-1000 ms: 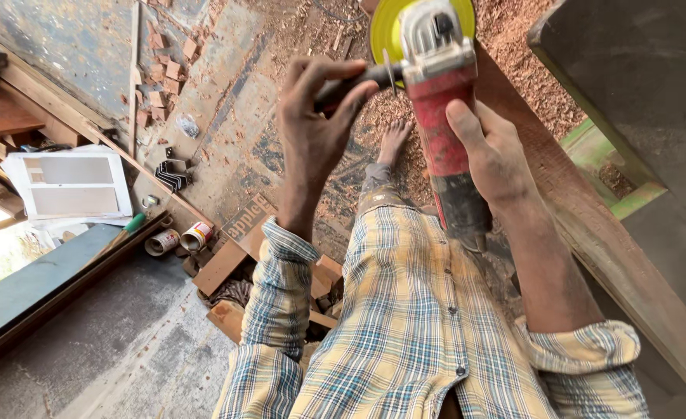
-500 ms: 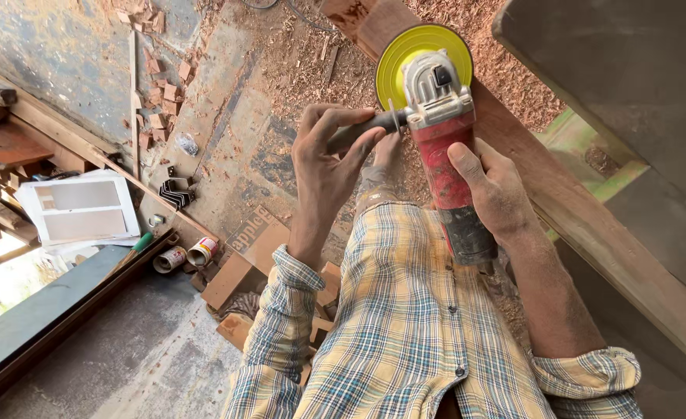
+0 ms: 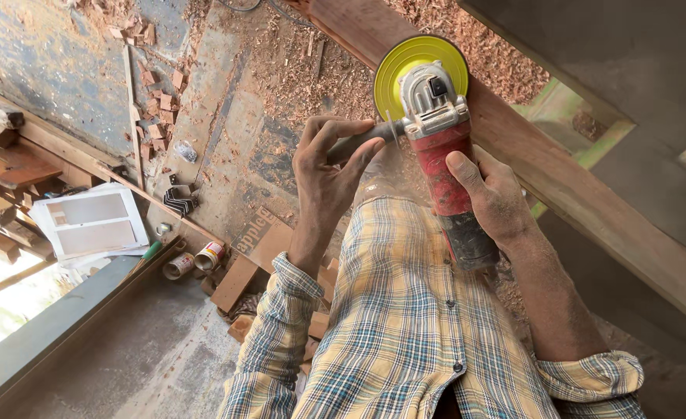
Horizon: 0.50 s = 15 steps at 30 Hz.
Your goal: The person sands a long wooden plank using a handheld power sander, moving the tool back and forth along the surface while holding the plank in place with their other hand.
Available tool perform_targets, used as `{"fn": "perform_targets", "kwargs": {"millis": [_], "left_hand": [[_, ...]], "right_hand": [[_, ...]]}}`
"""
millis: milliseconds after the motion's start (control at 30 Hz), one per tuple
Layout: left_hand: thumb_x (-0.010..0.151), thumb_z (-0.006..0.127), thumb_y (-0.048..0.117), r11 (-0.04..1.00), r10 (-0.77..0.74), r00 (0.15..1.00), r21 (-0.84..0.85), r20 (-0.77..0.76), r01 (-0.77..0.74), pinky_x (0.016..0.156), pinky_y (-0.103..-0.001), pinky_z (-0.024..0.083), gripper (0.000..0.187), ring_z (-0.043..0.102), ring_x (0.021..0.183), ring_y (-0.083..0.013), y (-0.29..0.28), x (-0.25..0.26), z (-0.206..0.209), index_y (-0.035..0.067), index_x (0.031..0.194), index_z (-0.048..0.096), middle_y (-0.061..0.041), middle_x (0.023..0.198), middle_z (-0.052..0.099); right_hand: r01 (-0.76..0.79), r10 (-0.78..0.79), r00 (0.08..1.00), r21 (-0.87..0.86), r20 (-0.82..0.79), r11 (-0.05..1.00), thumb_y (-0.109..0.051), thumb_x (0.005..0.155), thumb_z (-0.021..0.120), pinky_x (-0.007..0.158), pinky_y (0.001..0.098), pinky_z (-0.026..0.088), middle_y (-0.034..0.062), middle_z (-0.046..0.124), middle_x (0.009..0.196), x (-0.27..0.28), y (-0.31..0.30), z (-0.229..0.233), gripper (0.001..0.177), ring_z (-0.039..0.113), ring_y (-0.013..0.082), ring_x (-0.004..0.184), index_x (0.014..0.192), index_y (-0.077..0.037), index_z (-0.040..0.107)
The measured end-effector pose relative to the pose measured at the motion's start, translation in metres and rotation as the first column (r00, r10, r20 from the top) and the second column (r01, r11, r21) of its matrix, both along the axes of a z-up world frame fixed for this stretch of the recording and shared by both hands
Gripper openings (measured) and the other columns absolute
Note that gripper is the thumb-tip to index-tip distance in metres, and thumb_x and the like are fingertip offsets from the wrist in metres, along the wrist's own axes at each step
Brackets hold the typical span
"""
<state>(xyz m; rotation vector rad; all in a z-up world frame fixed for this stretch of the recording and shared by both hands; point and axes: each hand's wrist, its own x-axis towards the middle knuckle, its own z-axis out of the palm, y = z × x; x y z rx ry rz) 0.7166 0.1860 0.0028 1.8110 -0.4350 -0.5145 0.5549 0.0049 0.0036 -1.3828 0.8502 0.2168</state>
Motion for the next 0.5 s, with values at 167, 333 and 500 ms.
{"fn": "perform_targets", "kwargs": {"millis": [167,333,500], "left_hand": [[0.091,0.084,0.018,0.999,-0.03,0.999,-0.022,-0.022,0.03,0.095,-0.027,0.069,0.025,0.075,0.108,-0.0146,-0.005,-0.019,0.002,0.008,0.112,0.073,-0.004,0.117,0.065],[0.088,0.086,0.018,0.996,-0.051,0.996,0.075,0.078,0.045,0.088,-0.027,0.069,0.026,0.074,0.101,-0.0167,-0.01,-0.042,0.005,0.008,0.109,0.075,-0.005,0.113,0.066],[0.089,0.084,0.022,0.996,-0.075,0.996,0.04,0.037,0.073,0.087,-0.027,0.07,0.026,0.075,0.101,-0.0148,-0.015,-0.067,0.0,0.01,0.11,0.075,-0.004,0.114,0.066]], "right_hand": [[0.047,-0.049,0.999,0.103,0.011,0.994,-0.051,0.102,0.054,0.076,0.0303,0.054,0.0027,0.067,0.1,-0.021,-0.001,0.005,0.057,0.06,0.0105,0.085,0.135,-0.005,0.061],[0.094,-0.087,0.995,0.139,-0.053,0.986,-0.049,0.102,0.054,0.073,0.033,0.055,0.0053,0.067,0.096,-0.049,-0.003,0.007,0.056,0.061,0.0131,0.081,0.131,-0.002,0.063],[0.065,-0.066,0.998,0.089,0.016,0.994,-0.05,0.103,0.053,0.082,0.0286,0.056,0.0041,0.069,0.105,-0.076,-0.004,0.008,0.057,0.063,0.0095,0.092,0.136,-0.004,0.062]]}}
